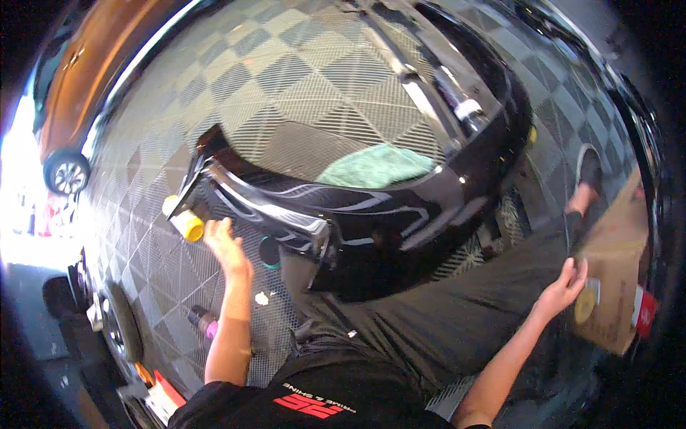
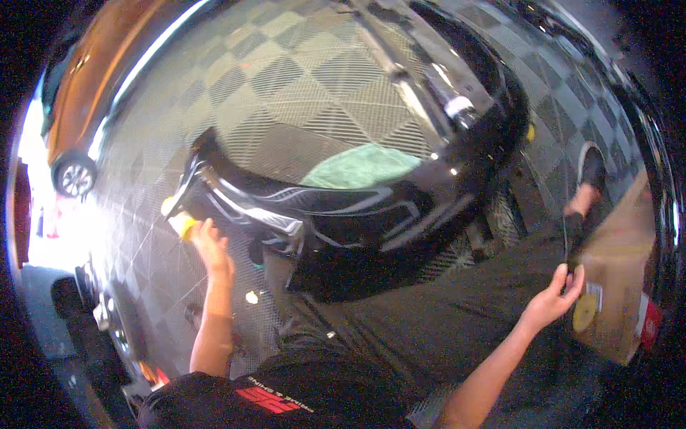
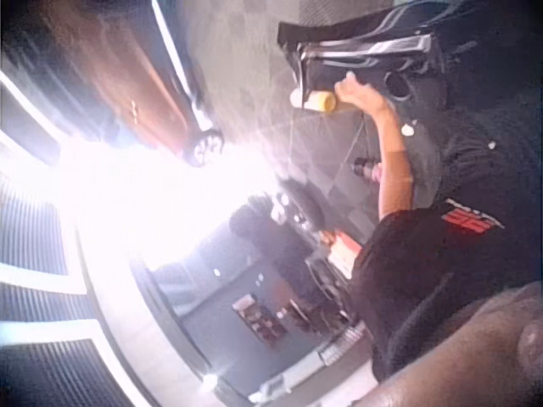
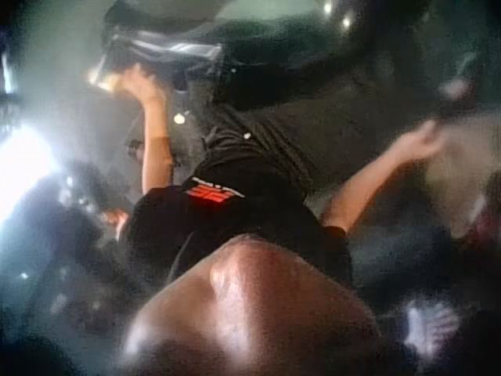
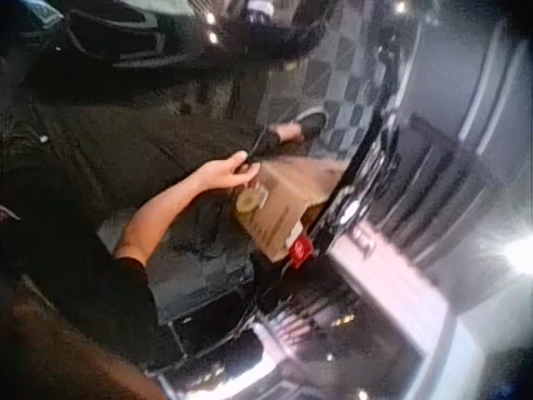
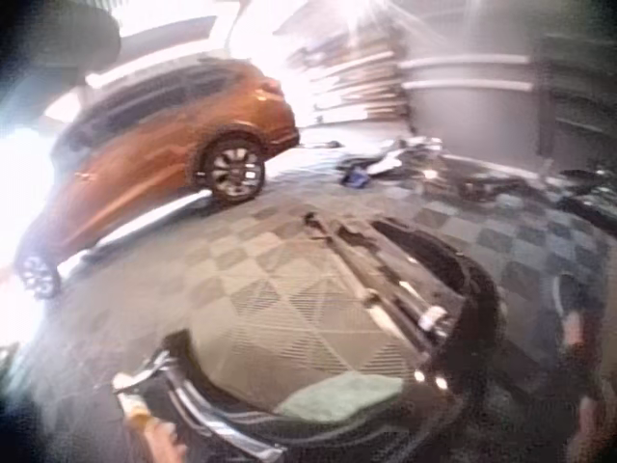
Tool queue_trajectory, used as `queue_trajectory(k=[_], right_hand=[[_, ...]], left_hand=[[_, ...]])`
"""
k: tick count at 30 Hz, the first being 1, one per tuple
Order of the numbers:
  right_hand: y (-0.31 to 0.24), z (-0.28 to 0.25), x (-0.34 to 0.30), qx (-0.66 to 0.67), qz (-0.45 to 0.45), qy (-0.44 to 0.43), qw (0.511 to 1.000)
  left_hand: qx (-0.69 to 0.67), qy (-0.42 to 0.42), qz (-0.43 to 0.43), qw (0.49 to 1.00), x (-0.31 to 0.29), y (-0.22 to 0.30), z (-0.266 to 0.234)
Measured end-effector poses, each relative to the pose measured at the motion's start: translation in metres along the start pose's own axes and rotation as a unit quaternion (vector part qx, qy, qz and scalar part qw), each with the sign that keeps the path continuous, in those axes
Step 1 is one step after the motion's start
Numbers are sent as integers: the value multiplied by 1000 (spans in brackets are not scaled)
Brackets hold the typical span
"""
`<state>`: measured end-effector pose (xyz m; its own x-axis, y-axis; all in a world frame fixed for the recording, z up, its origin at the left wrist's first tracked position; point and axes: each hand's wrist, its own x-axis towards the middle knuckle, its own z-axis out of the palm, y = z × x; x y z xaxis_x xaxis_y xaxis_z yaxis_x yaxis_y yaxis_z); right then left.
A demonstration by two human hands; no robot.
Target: The person uses a rotary polisher with a yellow pad to polish a black car bumper placed on a workbench. They apply compound to the pad and move the polisher across the bumper surface, then wipe the area with a cloth.
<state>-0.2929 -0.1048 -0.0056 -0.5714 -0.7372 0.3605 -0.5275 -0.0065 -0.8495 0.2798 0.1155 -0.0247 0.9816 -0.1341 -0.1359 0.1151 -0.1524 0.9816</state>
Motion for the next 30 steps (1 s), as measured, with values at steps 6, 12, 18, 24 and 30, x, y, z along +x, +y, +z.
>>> queue_trajectory(k=[6, 12, 18, 24, 30], right_hand=[[-15, 148, 38, 187, 317, -250, 895], [26, 217, 47, 237, 462, -318, 793], [61, 245, 57, 306, 522, -226, 764], [65, 272, 51, 419, 545, -313, 656], [78, 280, 81, 444, 507, -279, 684]], left_hand=[[-158, -63, -250, 953, 19, -29, 7], [-258, -152, -298, 906, 22, -29, 17], [-232, -99, -282, 926, 18, -21, 18], [-296, -54, -263, 917, 16, -19, 36], [-284, -27, -260, 922, 17, -27, 63]])
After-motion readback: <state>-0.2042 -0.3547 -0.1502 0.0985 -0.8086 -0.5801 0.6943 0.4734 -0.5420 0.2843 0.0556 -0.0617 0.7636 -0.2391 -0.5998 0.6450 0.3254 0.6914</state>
